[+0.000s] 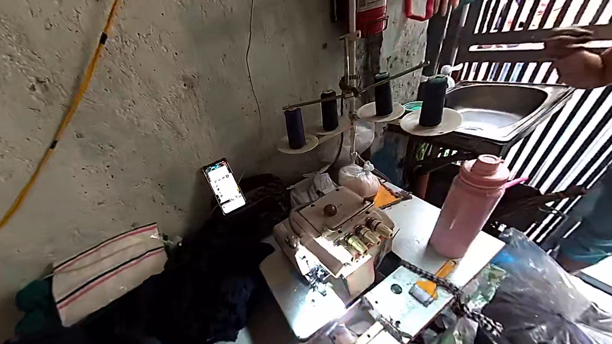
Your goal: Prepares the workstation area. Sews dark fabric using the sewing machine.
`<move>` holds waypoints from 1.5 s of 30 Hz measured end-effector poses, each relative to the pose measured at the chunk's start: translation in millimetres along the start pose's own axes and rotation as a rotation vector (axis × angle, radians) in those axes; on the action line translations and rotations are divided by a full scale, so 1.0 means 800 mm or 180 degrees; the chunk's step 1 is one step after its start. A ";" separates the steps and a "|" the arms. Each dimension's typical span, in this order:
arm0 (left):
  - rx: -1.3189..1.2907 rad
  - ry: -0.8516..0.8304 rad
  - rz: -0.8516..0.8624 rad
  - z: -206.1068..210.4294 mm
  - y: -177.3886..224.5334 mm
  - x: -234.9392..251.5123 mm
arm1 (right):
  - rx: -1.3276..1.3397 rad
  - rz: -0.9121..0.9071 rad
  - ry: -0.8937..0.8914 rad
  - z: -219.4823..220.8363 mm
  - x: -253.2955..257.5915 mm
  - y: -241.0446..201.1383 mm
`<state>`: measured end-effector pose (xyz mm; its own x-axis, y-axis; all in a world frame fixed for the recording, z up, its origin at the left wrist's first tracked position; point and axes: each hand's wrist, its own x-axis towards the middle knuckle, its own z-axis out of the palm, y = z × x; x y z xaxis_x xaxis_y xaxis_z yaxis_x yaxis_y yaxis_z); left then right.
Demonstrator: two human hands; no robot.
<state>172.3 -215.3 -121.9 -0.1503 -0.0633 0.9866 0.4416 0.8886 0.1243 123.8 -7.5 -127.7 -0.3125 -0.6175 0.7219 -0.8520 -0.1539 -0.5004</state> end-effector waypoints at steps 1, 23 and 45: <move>0.0009 -0.0156 0.0254 0.022 0.007 0.012 | -0.0014 0.0034 0.0159 -0.020 -0.013 -0.002; 0.0083 -0.2619 -0.1461 0.193 0.080 -0.159 | 0.0143 0.2352 0.0327 -0.091 -0.175 0.158; -0.0766 -0.2516 -0.1302 0.185 0.059 -0.162 | -0.0016 0.2528 0.0350 -0.093 -0.131 0.173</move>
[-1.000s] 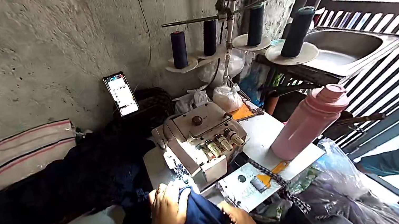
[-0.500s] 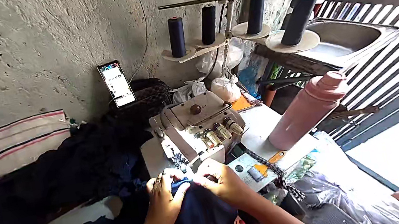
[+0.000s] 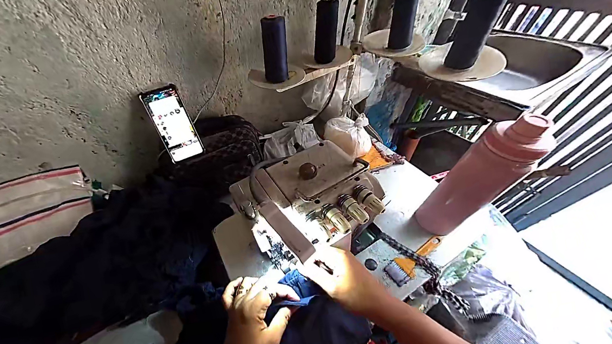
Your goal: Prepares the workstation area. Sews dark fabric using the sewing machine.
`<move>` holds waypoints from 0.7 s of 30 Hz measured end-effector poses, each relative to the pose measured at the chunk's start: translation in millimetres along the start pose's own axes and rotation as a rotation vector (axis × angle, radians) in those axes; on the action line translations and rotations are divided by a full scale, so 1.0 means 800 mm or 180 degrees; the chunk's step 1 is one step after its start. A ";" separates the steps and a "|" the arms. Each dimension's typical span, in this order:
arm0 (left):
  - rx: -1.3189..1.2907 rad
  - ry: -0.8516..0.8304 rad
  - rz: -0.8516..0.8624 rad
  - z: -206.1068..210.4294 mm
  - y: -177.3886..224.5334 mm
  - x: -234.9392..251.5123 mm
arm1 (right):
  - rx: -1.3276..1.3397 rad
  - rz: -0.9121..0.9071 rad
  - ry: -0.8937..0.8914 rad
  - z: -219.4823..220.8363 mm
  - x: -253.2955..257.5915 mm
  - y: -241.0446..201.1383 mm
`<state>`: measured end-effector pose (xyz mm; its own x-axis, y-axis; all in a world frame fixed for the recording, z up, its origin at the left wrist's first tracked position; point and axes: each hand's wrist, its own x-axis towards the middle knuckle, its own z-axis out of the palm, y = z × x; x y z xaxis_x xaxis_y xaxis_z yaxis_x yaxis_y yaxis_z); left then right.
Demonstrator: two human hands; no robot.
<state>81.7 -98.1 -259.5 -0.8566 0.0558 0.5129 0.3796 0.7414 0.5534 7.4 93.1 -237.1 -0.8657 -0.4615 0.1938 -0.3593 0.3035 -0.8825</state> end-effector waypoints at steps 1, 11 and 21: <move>-0.0019 -0.0024 -0.0039 -0.001 0.001 0.000 | -0.0323 -0.0156 0.0174 0.004 -0.004 -0.001; -0.0094 -0.0197 -0.0170 -0.007 0.003 0.004 | -0.1191 -0.1077 0.0594 0.016 -0.021 0.007; -0.0382 -0.0243 -0.0467 -0.015 0.002 0.015 | 0.0488 -0.0460 0.0176 0.017 -0.027 0.016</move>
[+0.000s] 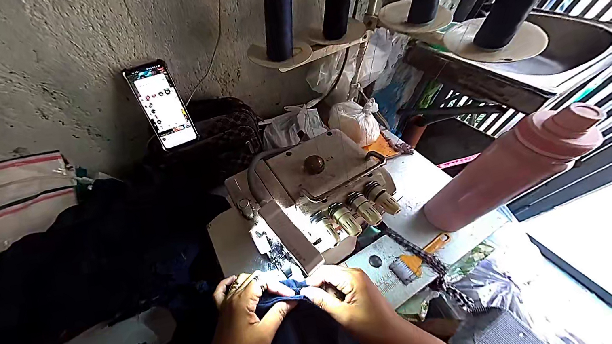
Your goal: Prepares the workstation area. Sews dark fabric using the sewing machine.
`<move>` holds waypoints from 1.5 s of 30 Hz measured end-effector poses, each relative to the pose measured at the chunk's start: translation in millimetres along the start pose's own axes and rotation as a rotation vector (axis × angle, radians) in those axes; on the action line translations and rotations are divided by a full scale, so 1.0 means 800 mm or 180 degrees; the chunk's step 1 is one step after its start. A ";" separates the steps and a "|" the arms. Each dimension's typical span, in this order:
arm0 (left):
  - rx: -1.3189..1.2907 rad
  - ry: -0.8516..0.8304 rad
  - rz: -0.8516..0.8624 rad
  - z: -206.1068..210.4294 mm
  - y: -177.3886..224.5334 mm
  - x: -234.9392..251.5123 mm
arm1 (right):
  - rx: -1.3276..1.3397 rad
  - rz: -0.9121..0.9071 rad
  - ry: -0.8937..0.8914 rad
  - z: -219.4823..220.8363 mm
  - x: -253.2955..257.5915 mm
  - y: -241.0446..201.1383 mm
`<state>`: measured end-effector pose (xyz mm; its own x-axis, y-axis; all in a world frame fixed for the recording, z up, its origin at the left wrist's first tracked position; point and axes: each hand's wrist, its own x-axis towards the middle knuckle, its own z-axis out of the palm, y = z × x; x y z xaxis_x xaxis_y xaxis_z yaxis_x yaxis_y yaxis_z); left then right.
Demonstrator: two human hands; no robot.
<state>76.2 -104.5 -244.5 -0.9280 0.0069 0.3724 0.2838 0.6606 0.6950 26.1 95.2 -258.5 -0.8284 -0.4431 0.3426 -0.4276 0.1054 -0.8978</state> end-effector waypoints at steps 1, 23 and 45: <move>-0.0011 0.0003 -0.0024 0.000 0.000 0.000 | -0.0087 -0.0079 0.0045 0.001 -0.001 0.001; 0.0193 -0.0305 -0.0283 -0.009 0.010 0.007 | -0.0860 -0.0501 -0.0017 0.002 -0.006 0.005; 0.1930 0.1047 -0.0441 0.055 0.023 -0.016 | -0.0527 -0.0012 0.0904 0.039 -0.008 0.026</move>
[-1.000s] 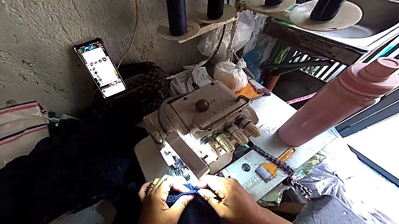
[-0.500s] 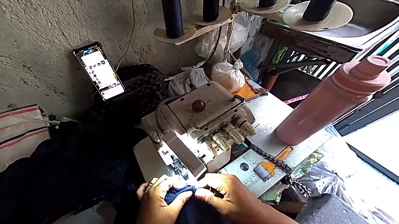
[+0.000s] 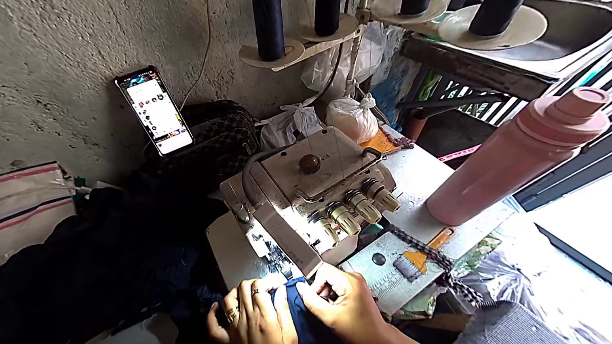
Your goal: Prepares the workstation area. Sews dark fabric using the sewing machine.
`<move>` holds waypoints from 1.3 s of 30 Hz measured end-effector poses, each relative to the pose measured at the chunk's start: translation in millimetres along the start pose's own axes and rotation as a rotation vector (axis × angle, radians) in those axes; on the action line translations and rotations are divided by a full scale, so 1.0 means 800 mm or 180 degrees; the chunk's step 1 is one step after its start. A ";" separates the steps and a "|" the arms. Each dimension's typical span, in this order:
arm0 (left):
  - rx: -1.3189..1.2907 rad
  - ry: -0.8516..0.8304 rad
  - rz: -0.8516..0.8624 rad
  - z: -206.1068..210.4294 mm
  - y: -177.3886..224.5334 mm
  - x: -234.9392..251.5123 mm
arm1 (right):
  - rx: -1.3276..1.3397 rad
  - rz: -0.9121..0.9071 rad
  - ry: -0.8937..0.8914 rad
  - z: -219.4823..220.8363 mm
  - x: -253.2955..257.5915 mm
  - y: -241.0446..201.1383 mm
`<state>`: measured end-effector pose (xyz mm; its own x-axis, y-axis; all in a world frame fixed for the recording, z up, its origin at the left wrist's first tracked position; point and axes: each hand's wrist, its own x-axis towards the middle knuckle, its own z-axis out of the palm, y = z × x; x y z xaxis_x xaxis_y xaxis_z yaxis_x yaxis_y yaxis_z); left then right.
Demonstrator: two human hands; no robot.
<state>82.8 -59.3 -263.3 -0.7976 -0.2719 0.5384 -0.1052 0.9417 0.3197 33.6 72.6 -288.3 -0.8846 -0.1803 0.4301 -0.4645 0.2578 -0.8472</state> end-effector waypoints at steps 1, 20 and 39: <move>0.0026 0.0017 0.0033 0.002 -0.001 0.001 | 0.0135 0.0124 0.0012 0.002 0.000 0.000; 0.0102 -0.0645 0.0394 -0.015 -0.014 0.030 | 0.1090 0.0764 0.0032 0.007 0.012 -0.007; -0.0162 -0.1052 0.0336 -0.009 -0.032 0.063 | 0.0027 0.0478 -0.0198 -0.003 -0.007 -0.021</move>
<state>49.7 -98.3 -238.3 -0.9526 -0.0867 0.2916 0.0112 0.9479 0.3185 46.3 71.7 -275.7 -0.9396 -0.1989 0.2785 -0.3267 0.2784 -0.9032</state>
